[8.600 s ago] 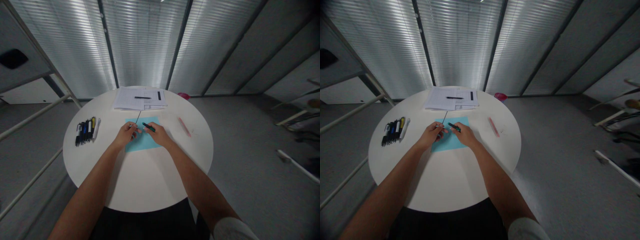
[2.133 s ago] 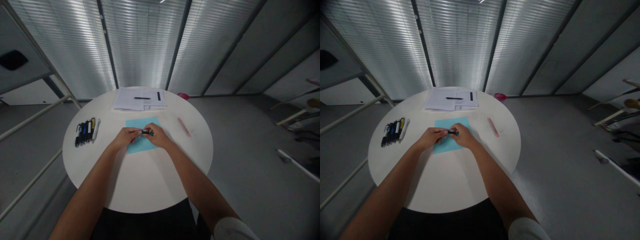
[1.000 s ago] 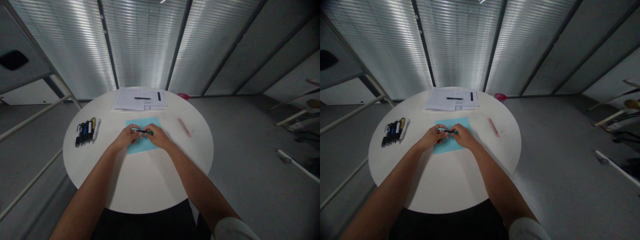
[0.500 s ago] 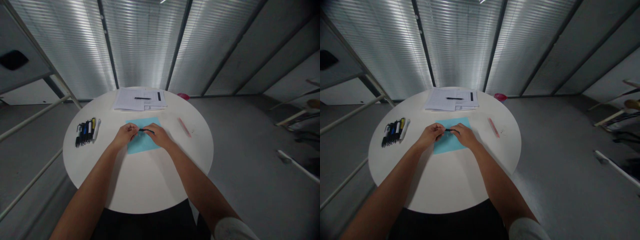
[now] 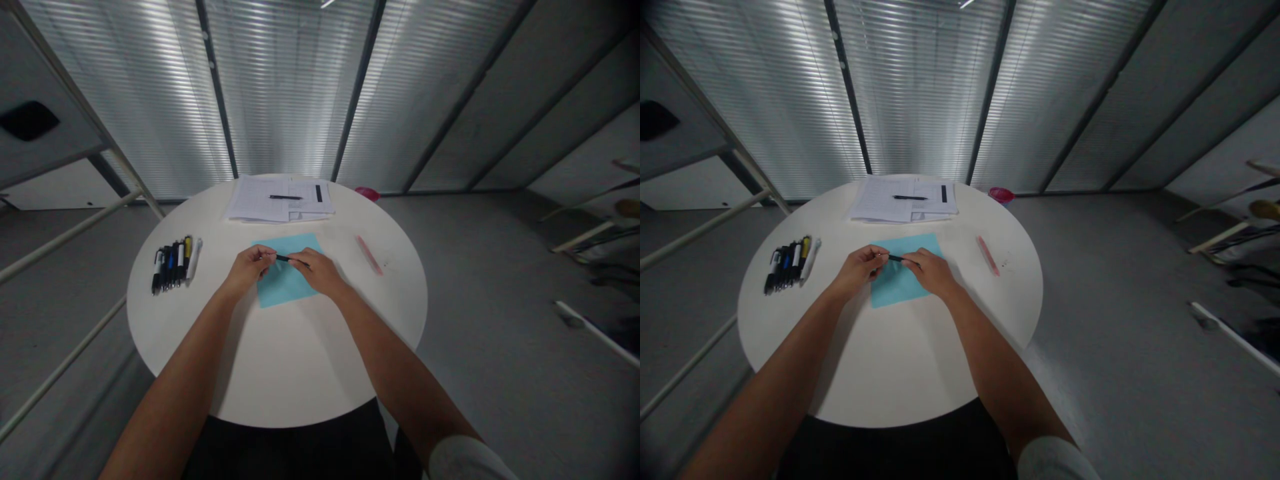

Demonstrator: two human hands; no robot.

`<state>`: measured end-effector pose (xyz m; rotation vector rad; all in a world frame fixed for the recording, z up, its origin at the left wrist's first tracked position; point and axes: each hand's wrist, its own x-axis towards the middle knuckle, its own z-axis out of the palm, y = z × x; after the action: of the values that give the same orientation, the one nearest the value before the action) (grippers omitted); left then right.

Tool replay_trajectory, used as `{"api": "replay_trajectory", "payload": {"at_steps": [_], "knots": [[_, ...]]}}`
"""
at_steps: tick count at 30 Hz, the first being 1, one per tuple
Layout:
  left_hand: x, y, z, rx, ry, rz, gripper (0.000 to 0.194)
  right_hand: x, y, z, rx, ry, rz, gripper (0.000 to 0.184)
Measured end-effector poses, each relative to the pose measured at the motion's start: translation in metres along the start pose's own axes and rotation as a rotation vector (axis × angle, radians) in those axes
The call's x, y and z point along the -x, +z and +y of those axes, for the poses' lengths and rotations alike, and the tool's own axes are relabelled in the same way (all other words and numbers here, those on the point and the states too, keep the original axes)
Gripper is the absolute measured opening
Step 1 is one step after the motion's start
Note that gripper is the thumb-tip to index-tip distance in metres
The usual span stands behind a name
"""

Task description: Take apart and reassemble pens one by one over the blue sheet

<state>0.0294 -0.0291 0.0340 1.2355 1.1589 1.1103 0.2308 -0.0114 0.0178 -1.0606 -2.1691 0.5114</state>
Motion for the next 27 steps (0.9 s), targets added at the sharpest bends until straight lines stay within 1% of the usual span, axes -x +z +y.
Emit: {"api": "replay_trajectory", "payload": {"at_steps": [3,7,11,15,17,19,21,22,25,27], "knots": [[0.0001,0.0008,0.0011,-0.015,0.007,0.020,0.030,0.0008,-0.0006,-0.0024,-0.005,0.019,0.002,0.025],[-0.0016,0.0007,-0.0014,0.002,0.045,0.049,0.030,-0.0001,0.0021,-0.0017,-0.053,0.011,0.052,0.024],[-0.0041,-0.0012,-0.0050,0.066,0.057,0.066,0.034,-0.0009,0.0022,0.0010,-0.051,-0.025,0.040,0.014],[-0.0049,-0.0024,-0.0050,0.063,0.043,0.077,0.031,-0.0004,0.0010,0.0018,-0.032,0.000,0.000,0.024],[-0.0051,-0.0027,-0.0047,0.075,0.036,0.083,0.030,-0.0007,0.0012,0.0016,-0.039,0.017,0.036,0.023],[-0.0053,-0.0031,-0.0048,0.096,0.036,0.091,0.029,-0.0015,0.0015,0.0014,-0.053,0.023,0.100,0.024],[-0.0056,-0.0038,-0.0053,0.124,0.041,0.100,0.027,-0.0023,0.0014,0.0012,-0.070,0.022,0.123,0.020],[-0.0059,-0.0042,-0.0056,0.141,0.044,0.104,0.026,-0.0024,0.0012,0.0010,-0.079,0.024,0.102,0.017],[-0.0067,-0.0057,-0.0067,0.180,0.056,0.107,0.026,-0.0016,0.0010,0.0008,-0.108,0.085,0.002,0.024],[-0.0073,-0.0066,-0.0076,0.196,0.060,0.106,0.026,-0.0007,0.0018,0.0017,-0.120,0.134,0.008,0.021]]}}
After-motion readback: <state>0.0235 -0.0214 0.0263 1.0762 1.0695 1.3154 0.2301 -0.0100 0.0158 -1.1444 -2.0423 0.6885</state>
